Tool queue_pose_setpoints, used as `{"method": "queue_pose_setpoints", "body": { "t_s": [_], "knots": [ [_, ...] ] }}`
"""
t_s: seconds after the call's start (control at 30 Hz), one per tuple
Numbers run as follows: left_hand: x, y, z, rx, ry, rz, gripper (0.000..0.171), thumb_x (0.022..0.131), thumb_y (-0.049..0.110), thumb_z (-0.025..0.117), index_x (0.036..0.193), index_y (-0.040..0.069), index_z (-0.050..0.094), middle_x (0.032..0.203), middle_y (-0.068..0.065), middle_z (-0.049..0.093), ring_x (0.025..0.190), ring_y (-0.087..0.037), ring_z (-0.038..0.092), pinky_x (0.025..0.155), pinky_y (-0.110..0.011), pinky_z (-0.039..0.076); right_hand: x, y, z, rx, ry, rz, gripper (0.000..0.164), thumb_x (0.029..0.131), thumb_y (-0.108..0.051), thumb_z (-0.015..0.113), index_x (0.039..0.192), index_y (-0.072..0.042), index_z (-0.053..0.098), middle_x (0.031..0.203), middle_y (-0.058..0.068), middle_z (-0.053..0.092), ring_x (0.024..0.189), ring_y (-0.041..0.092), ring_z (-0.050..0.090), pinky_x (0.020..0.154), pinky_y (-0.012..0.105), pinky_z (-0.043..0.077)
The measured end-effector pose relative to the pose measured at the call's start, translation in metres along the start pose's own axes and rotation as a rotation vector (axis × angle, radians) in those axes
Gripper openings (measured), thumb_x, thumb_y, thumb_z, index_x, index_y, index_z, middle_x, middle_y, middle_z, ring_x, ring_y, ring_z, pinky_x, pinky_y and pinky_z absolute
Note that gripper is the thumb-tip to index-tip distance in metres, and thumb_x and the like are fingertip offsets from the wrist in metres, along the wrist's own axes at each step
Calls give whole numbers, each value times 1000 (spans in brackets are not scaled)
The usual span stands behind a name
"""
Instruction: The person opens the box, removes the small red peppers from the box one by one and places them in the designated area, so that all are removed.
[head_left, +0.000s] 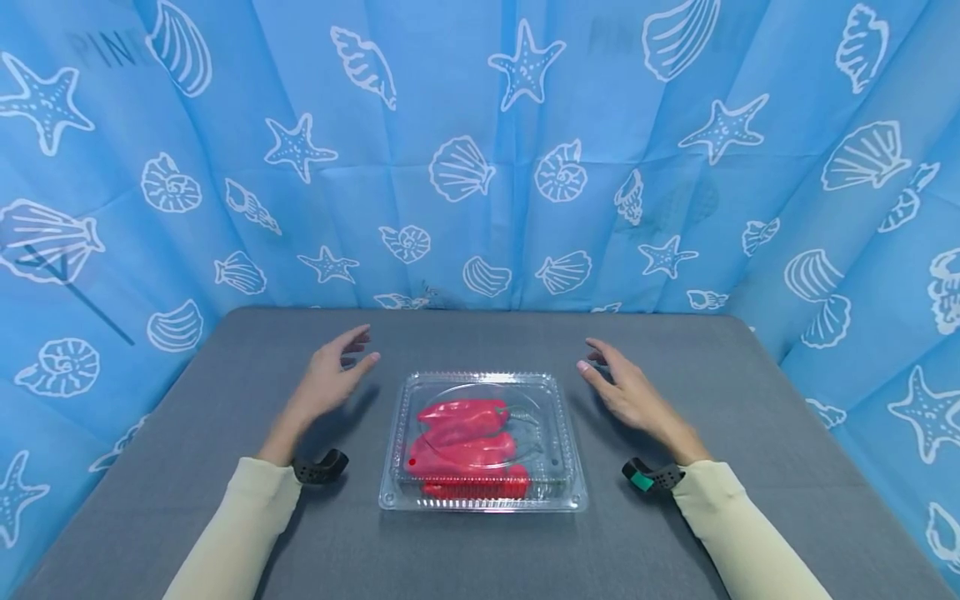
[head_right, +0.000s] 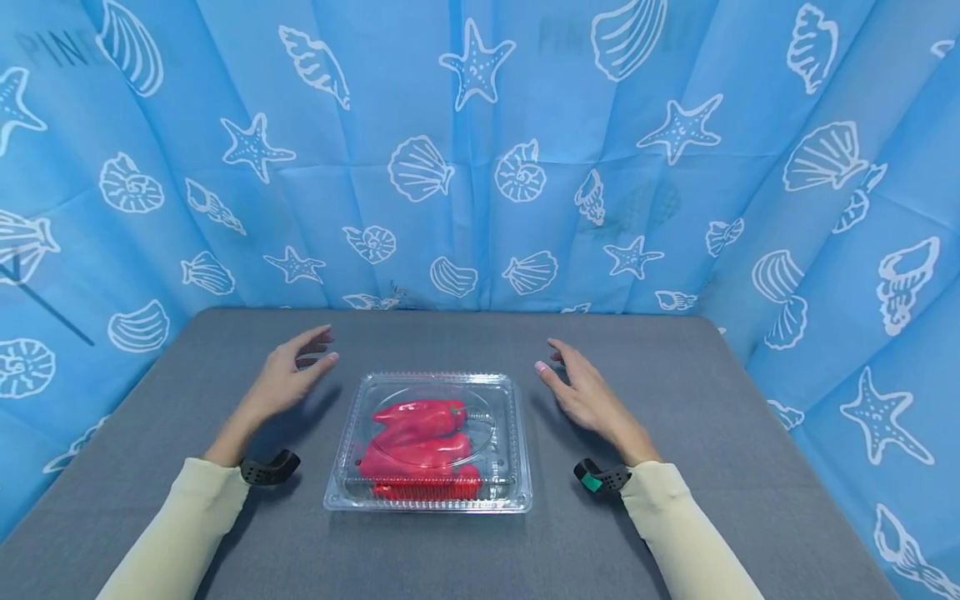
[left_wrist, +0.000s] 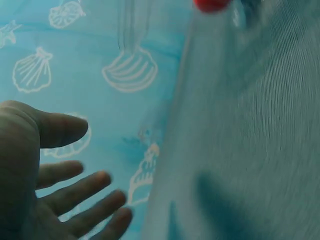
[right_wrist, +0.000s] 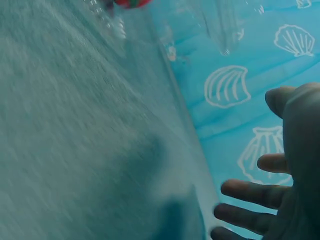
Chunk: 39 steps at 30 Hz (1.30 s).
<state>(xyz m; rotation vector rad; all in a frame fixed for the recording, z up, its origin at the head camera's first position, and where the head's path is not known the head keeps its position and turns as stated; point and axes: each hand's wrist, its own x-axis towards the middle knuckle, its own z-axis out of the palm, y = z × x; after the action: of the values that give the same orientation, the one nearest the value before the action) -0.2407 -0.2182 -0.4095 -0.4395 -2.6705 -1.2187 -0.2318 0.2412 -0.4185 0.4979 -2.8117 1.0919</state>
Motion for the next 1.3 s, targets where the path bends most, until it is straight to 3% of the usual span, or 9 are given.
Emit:
{"method": "queue_pose_setpoints", "body": {
  "t_s": [0.17,0.33,0.47,0.63,0.8,0.97,1.13,1.3],
  "knots": [
    [1,2,9,-264,-158,-53,52,101,11,61,146,-9,44,132,-30,59,118,-45,60,93,-50,55,-1,-5,10,136,-53,-3,54,110,-30,44,151,4,37,135,30,57,127,46,53,105,59,41],
    [-3,5,13,-500,-357,-162,59,103,14,59,152,-8,35,142,-32,51,122,-38,59,101,-47,51,-1,-10,15,345,-140,-18,50,110,-20,42,150,10,35,128,29,61,116,38,61,95,49,52],
    [-5,3,17,-620,-448,-232,64,103,21,59,155,-4,32,148,-29,45,124,-28,59,104,-43,49,-1,-12,16,441,-221,-7,51,109,-19,43,151,10,33,124,27,58,102,26,64,89,42,56],
    [-6,-4,23,-737,-490,-275,60,105,24,57,154,-2,36,149,-22,47,124,-24,59,103,-36,50,-3,-13,16,488,-315,-13,54,108,-22,44,153,7,32,129,28,56,97,24,64,88,39,55],
    [-9,-9,26,-892,-561,-258,59,105,17,54,155,-6,30,149,-21,50,130,-25,57,107,-39,46,-2,-12,18,529,-372,-38,55,108,-23,45,153,6,33,132,31,57,104,27,65,89,36,54],
    [-11,-12,27,-949,-605,-236,63,104,15,56,156,-5,27,148,-19,52,133,-25,54,108,-38,44,-2,-11,21,579,-384,-58,51,108,-22,45,149,7,38,129,31,60,109,30,66,89,33,54],
    [-11,-16,29,-942,-570,-214,56,106,10,52,155,-4,31,145,-16,56,130,-24,57,107,-38,46,-3,-11,25,615,-343,-73,48,108,-20,44,145,11,41,127,33,60,107,32,68,86,31,55],
    [-9,-16,34,-928,-480,-210,55,105,10,53,154,-3,33,144,-14,55,127,-20,60,105,-38,47,-1,-11,33,626,-217,-58,46,108,-14,46,145,12,40,123,35,60,97,27,71,79,29,56]
  ]
}}
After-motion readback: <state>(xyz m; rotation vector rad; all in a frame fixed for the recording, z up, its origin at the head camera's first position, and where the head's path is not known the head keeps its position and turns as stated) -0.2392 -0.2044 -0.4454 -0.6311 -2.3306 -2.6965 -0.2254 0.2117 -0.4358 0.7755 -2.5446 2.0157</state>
